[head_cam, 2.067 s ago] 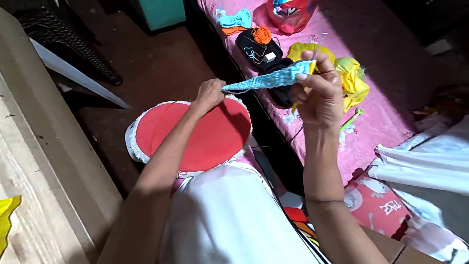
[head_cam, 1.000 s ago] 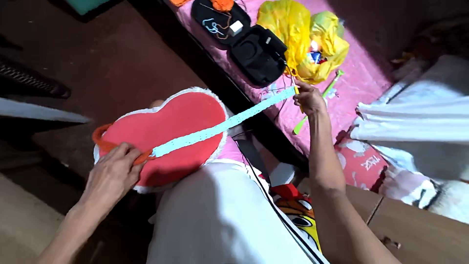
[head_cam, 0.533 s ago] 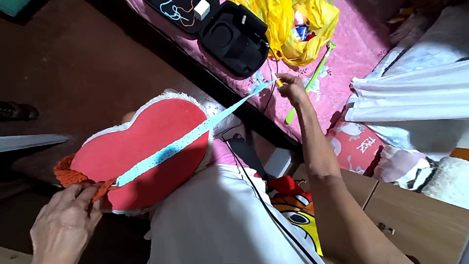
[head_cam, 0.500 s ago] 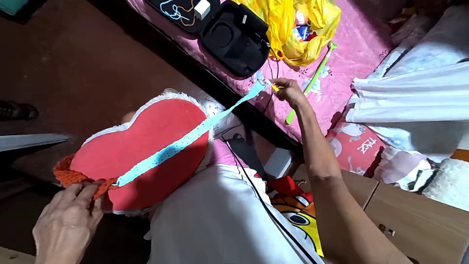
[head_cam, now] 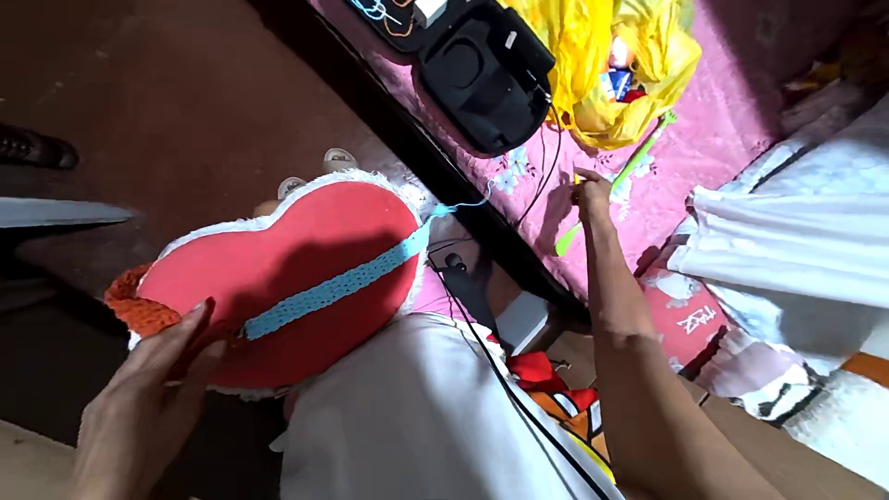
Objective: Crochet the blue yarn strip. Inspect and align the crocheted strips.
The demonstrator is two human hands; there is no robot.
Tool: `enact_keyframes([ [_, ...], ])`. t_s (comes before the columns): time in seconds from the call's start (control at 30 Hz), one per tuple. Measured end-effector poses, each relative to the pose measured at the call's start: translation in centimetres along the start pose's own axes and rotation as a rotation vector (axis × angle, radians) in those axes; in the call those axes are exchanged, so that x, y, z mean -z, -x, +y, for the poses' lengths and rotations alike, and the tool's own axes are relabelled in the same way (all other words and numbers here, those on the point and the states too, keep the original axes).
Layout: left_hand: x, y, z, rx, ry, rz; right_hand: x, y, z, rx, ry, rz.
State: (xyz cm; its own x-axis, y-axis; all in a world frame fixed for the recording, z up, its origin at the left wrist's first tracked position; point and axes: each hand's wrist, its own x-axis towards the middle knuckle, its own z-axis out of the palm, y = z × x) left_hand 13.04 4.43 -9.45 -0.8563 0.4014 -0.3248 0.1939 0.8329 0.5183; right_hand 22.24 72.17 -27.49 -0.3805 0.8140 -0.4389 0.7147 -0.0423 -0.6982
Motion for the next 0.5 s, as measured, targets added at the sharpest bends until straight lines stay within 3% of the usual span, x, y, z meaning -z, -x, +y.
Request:
enact_keyframes([
  [0.1,-1.5,0.5,-1.4,-0.01,-0.091,0.013,-1.0,-1.1,1.2,0.002,0.164,0.188],
  [0.3,-1.4,0.5,0.7,0.178,-0.001,-0.06,-1.2,-0.8,1.0,0.009,0.879,-0.032],
  [0.4,-0.6,-0.6,1.8,0.299,0.054,-0.171,-0.9,0.1,1.0,0.063,0.843,0.039],
  [0.5,-1.4,-1.0,-0.4,0.089,0.04,-0.076,-1.2,1.4,-0.4,0.301,0.7,0.139],
])
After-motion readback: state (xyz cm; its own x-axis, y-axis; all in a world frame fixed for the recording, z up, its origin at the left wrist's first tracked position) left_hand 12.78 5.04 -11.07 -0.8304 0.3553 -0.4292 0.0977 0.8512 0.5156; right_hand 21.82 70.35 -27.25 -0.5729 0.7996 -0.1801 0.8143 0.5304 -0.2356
